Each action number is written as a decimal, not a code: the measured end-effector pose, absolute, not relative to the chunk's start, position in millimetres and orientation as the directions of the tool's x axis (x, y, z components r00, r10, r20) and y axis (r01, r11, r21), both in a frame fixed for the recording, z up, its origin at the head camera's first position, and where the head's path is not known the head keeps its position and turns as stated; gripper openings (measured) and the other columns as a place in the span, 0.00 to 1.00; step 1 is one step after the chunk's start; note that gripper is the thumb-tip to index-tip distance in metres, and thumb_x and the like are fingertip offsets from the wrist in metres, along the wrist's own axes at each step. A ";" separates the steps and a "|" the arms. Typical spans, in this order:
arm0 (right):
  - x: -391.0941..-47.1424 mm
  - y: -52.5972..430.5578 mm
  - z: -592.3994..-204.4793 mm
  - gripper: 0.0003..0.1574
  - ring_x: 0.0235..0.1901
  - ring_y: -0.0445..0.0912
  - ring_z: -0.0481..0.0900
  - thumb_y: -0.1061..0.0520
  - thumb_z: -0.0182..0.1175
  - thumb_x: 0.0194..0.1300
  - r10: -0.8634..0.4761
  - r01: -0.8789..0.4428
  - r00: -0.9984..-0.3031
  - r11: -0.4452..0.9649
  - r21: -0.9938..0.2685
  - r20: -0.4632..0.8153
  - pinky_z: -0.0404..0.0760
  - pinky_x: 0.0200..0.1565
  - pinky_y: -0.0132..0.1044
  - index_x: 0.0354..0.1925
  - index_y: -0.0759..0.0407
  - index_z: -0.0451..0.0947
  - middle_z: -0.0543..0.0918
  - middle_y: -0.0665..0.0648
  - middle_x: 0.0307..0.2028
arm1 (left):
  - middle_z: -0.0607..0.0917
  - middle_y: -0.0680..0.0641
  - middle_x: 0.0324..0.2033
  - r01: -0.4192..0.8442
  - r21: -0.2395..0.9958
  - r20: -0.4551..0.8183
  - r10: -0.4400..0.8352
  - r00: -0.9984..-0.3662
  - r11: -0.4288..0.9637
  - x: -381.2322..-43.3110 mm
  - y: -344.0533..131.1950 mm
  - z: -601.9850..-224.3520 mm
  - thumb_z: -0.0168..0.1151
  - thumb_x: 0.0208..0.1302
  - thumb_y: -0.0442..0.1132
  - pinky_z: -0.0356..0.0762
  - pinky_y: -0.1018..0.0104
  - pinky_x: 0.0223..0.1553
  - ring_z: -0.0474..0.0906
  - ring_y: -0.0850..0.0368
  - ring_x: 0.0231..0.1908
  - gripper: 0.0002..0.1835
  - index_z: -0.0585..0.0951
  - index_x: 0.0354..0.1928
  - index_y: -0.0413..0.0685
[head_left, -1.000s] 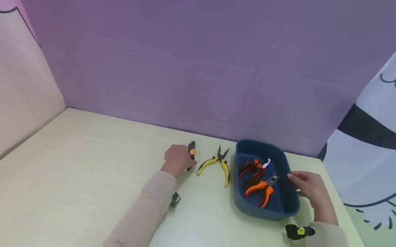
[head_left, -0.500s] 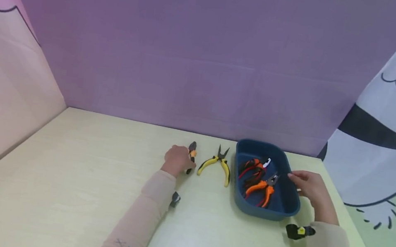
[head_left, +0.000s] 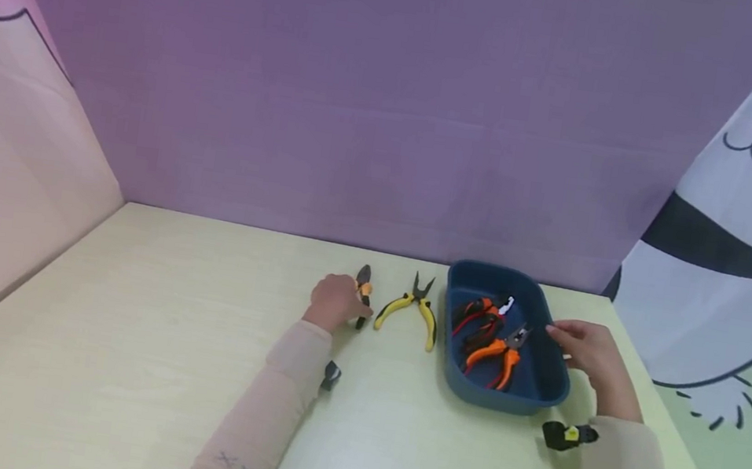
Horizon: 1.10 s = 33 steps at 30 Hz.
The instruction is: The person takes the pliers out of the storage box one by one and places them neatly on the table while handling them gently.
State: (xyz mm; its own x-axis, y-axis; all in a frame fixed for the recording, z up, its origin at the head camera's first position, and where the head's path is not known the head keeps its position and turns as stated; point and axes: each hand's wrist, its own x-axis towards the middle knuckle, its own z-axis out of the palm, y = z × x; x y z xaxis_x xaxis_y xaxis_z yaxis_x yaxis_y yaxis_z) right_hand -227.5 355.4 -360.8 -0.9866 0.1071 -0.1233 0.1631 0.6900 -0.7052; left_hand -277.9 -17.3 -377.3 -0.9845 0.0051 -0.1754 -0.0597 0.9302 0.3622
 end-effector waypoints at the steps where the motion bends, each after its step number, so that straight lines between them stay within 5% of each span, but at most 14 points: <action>1: -227.7 355.3 -360.7 0.31 0.33 0.40 0.80 0.50 0.52 0.69 0.108 0.163 -0.987 0.690 -0.705 -0.122 0.82 0.35 0.39 0.56 0.77 0.68 0.79 0.72 0.48 | 0.79 0.47 0.28 -0.060 0.361 -0.178 0.005 -0.984 0.931 -277.8 -17.5 -376.6 0.70 0.51 0.54 0.70 0.68 0.25 0.72 0.55 0.28 0.21 0.79 0.35 0.43; 7: -228.4 355.6 -359.6 0.32 0.34 0.40 0.79 0.49 0.52 0.69 0.113 0.171 -0.985 0.697 -0.697 -0.128 0.82 0.36 0.38 0.57 0.76 0.68 0.78 0.72 0.50 | 0.80 0.47 0.32 -0.058 0.348 -0.191 0.010 -0.981 0.936 -277.4 -17.9 -371.5 0.69 0.51 0.56 0.71 0.68 0.26 0.73 0.55 0.30 0.25 0.80 0.40 0.41; 22: -228.0 355.6 -361.2 0.32 0.33 0.38 0.79 0.49 0.53 0.69 0.117 0.172 -0.985 0.678 -0.715 -0.126 0.82 0.35 0.38 0.57 0.76 0.68 0.79 0.71 0.48 | 0.77 0.49 0.25 -0.048 0.324 -0.170 0.008 -0.985 0.945 -281.2 -20.7 -366.3 0.64 0.55 0.59 0.67 0.69 0.21 0.71 0.57 0.25 0.23 0.78 0.32 0.44; 33: -228.1 356.4 -362.2 0.32 0.32 0.38 0.79 0.50 0.53 0.69 0.123 0.170 -0.985 0.681 -0.712 -0.118 0.82 0.34 0.38 0.56 0.77 0.68 0.80 0.70 0.47 | 0.80 0.50 0.28 0.049 0.349 -0.125 0.099 -0.987 0.936 -275.5 -4.2 -329.6 0.61 0.59 0.59 0.68 0.68 0.23 0.72 0.57 0.27 0.22 0.79 0.34 0.46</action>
